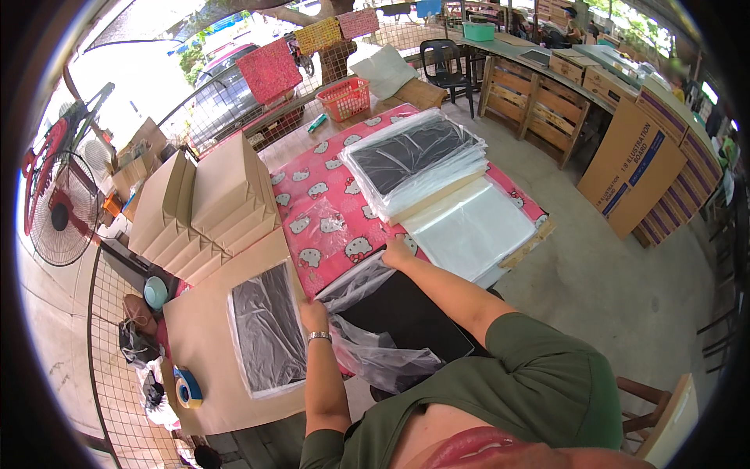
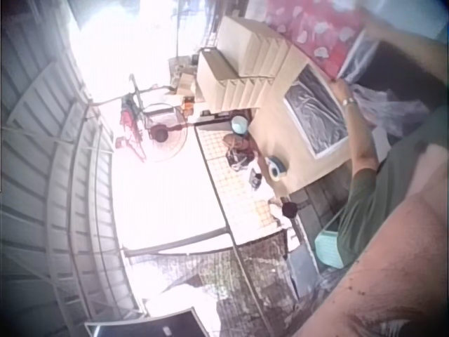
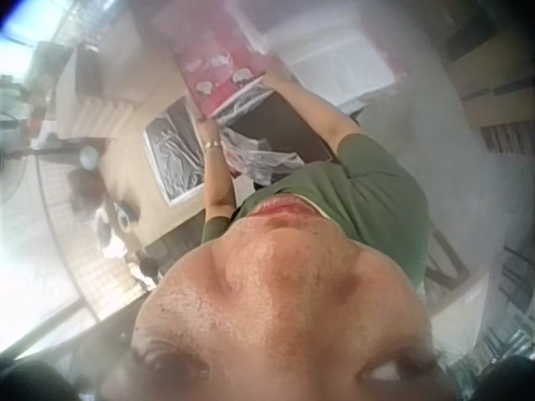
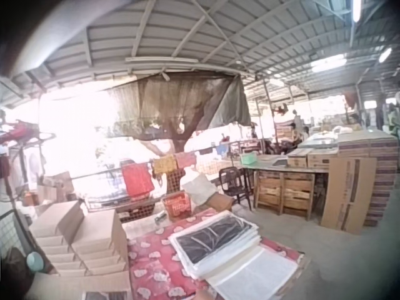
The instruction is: The person places black boards into plastic sleeves by hand, one at a time, and then stacks the packaged boards on a table.
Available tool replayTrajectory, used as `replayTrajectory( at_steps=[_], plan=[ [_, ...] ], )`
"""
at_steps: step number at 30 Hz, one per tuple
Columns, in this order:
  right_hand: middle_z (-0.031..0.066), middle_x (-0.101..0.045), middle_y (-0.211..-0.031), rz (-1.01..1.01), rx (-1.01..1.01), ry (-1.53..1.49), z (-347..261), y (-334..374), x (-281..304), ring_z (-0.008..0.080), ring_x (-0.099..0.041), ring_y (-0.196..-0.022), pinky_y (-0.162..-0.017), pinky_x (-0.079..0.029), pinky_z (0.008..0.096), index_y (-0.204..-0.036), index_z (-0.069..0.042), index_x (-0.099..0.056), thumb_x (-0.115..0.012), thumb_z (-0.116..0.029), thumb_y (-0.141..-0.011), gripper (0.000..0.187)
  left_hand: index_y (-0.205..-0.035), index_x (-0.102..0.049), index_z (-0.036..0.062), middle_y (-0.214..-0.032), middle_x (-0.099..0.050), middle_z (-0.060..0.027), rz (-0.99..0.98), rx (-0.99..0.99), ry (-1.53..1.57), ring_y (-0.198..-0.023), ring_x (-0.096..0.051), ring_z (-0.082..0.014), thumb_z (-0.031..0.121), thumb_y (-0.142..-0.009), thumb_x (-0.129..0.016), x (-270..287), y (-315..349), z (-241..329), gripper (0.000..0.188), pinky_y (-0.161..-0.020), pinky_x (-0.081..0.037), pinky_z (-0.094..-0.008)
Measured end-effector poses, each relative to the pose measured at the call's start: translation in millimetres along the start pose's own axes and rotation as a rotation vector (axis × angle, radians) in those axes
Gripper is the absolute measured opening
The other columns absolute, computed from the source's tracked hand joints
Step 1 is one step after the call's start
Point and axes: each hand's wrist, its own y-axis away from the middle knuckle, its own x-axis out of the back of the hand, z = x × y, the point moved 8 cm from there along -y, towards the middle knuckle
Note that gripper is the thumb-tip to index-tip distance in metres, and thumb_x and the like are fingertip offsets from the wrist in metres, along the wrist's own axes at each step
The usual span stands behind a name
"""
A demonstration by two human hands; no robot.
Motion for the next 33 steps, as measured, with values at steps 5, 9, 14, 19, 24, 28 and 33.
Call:
replayTrajectory(
  at_steps=[5, 9, 14, 19, 24, 28, 33],
  plan=[
    [0.0336, -0.047, -0.115, -0.147, -0.006, 0.005, -7.0, 10.2, -7.3, 0.042, -0.047, -0.112, -0.091, -0.043, 0.0441, -0.104, 0.006, -0.056, -0.051, -0.014, -0.076, 0.034, -0.089, -0.065, -0.0051, -0.077, -0.064, -0.0256, -0.226, 0.182, 0.023, -0.08, -0.063, -0.039, 0.017, -0.075, -0.048, -11.1, 11.1, -14.4, 0.031, -0.072, -0.047, -0.0438],
    [0.0321, -0.047, -0.114, 0.042, 0.164, -0.06, -23.6, 15.7, 23.9, 0.0423, -0.048, -0.11, -0.09, -0.044, 0.0442, -0.1, 0.006, -0.057, -0.054, -0.014, -0.075, 0.032, -0.086, -0.063, -0.0057, -0.064, -0.059, -0.0104, -0.287, 0.205, 0.02, -0.062, -0.058, -0.0198, 0.011, -0.077, -0.048, -7.9, 7.7, -4.8, 0.024, -0.058, -0.044, -0.0332],
    [0.0294, -0.053, -0.101, 0.226, 0.338, -0.21, -71.2, 24.5, 119.1, 0.0423, -0.055, -0.093, -0.081, -0.045, 0.0459, -0.089, 0.005, -0.06, -0.058, -0.012, -0.075, 0.022, -0.071, -0.057, 0.0001, -0.057, -0.051, -0.0031, -0.118, 0.004, 0.306, -0.051, -0.047, -0.0109, 0.009, -0.082, -0.051, 66.3, 13.7, 83.9, 0.015, -0.048, -0.036, -0.0276],
    [0.0198, -0.054, -0.076, 0.309, 0.464, -0.4, -113.0, 73.5, 249.2, 0.0329, -0.054, -0.072, -0.066, -0.042, 0.0413, -0.078, 0.002, -0.06, -0.062, -0.015, -0.079, 0.017, -0.068, -0.048, 0.0051, -0.057, -0.041, 0.0041, -0.069, -0.164, 0.546, -0.051, -0.036, -0.0035, 0.001, -0.083, -0.051, 162.5, 45.4, 194.7, 0.017, -0.046, -0.028, -0.0211],
    [0.0013, -0.051, -0.065, 0.011, 0.434, -0.612, -136.2, 139.1, 320.8, 0.0061, -0.04, -0.06, -0.054, -0.034, 0.0247, -0.085, -0.003, -0.057, -0.062, -0.018, -0.086, 0.015, -0.065, -0.042, 0.0063, -0.058, -0.039, 0.006, 0.009, -0.354, 0.592, -0.052, -0.03, -0.0023, 0.004, -0.087, -0.049, 241.6, 100.6, 270.1, 0.023, -0.046, -0.021, -0.0208],
    [-0.0025, -0.053, -0.073, -0.302, 0.47, -0.861, -135.4, 173.9, 327.1, 0.0041, -0.045, -0.063, -0.056, -0.035, 0.0207, -0.118, -0.01, -0.048, -0.061, -0.006, -0.083, 0.037, -0.068, -0.043, 0.0056, -0.057, -0.038, 0.0055, -0.066, -0.414, 0.532, -0.049, -0.031, -0.0013, 0.001, -0.081, -0.047, 275.7, 129.2, 281.1, 0.014, -0.044, -0.02, -0.0209],
    [0.0005, -0.052, -0.072, -0.581, 0.461, -0.923, -130.4, 207.9, 322.3, 0.0072, -0.05, -0.06, -0.049, -0.039, 0.0216, -0.134, -0.011, -0.034, -0.059, 0.003, -0.076, 0.065, -0.067, -0.046, 0.0046, -0.055, -0.038, 0.0056, 0.022, -0.236, 0.588, -0.047, -0.031, -0.0026, 0.002, -0.079, -0.051, 291.2, 147.1, 253.8, 0.013, -0.043, -0.021, -0.0217]
  ],
)
